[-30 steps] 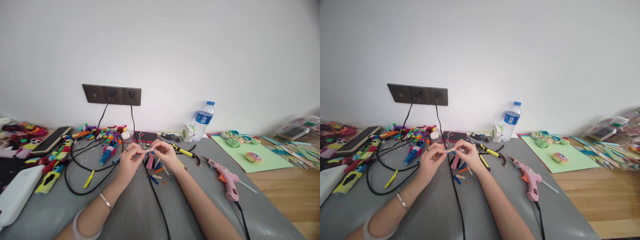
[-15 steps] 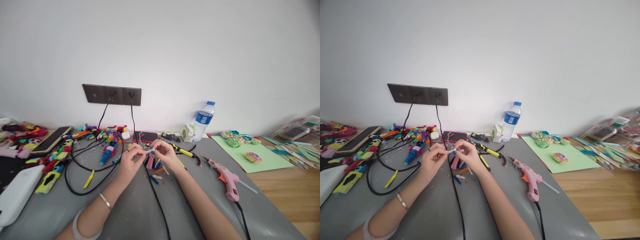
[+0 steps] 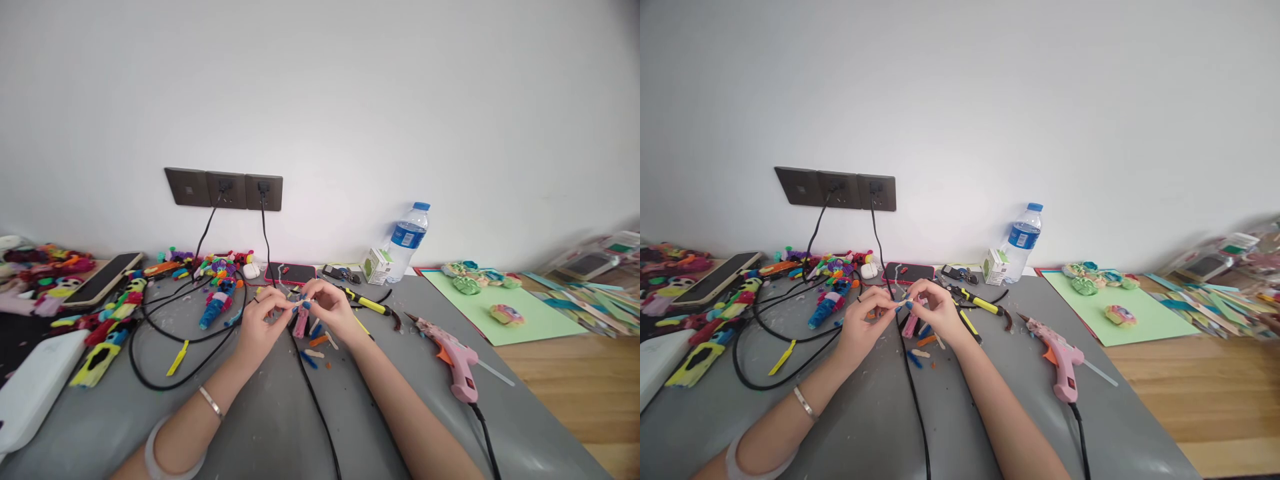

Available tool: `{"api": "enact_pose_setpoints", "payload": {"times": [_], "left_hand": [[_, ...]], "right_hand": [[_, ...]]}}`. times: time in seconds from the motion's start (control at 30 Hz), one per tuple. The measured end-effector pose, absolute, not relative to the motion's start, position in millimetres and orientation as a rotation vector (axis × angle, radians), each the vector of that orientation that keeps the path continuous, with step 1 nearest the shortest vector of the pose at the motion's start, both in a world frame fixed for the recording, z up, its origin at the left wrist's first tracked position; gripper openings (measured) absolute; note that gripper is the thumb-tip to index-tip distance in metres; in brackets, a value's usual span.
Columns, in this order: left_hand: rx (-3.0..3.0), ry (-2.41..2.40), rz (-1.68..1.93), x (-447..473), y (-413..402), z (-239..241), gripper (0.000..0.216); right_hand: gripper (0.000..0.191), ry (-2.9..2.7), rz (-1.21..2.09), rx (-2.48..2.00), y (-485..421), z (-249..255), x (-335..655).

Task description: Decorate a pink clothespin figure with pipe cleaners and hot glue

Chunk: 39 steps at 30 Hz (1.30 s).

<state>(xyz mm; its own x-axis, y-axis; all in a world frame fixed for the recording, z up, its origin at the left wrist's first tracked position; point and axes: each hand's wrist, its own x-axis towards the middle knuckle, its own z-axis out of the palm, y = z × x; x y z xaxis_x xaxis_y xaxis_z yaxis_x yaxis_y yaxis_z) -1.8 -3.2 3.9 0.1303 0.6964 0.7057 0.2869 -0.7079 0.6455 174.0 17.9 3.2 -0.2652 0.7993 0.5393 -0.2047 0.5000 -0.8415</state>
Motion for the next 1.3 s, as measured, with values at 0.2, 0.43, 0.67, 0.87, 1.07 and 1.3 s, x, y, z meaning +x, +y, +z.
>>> {"api": "enact_pose_setpoints", "payload": {"times": [0.2,0.43,0.67,0.87,1.07,1.3], "left_hand": [[2.060,0.964,1.594,-2.3,-3.3,2.4,0.013],[2.040,1.022,1.602,-1.9,-3.3,1.2,0.011],[2.053,1.010,1.606,-2.0,-3.1,2.6,0.010],[2.046,1.007,1.621,-1.5,-3.1,3.1,0.012],[2.050,1.006,1.624,-1.3,-4.0,3.3,0.012],[2.058,1.010,1.635,-1.5,-3.8,3.4,0.011]], "right_hand": [[0.014,-1.524,1.114,-0.570,19.4,0.4,174.6],[0.021,-1.502,1.156,-0.647,17.3,1.2,174.2],[0.024,-1.501,1.148,-0.663,17.3,1.6,173.9],[0.023,-1.509,1.159,-0.648,16.7,2.3,174.2],[0.022,-1.497,1.183,-0.641,16.2,2.5,174.1],[0.021,-1.510,1.148,-0.641,16.2,4.4,173.5]]}}
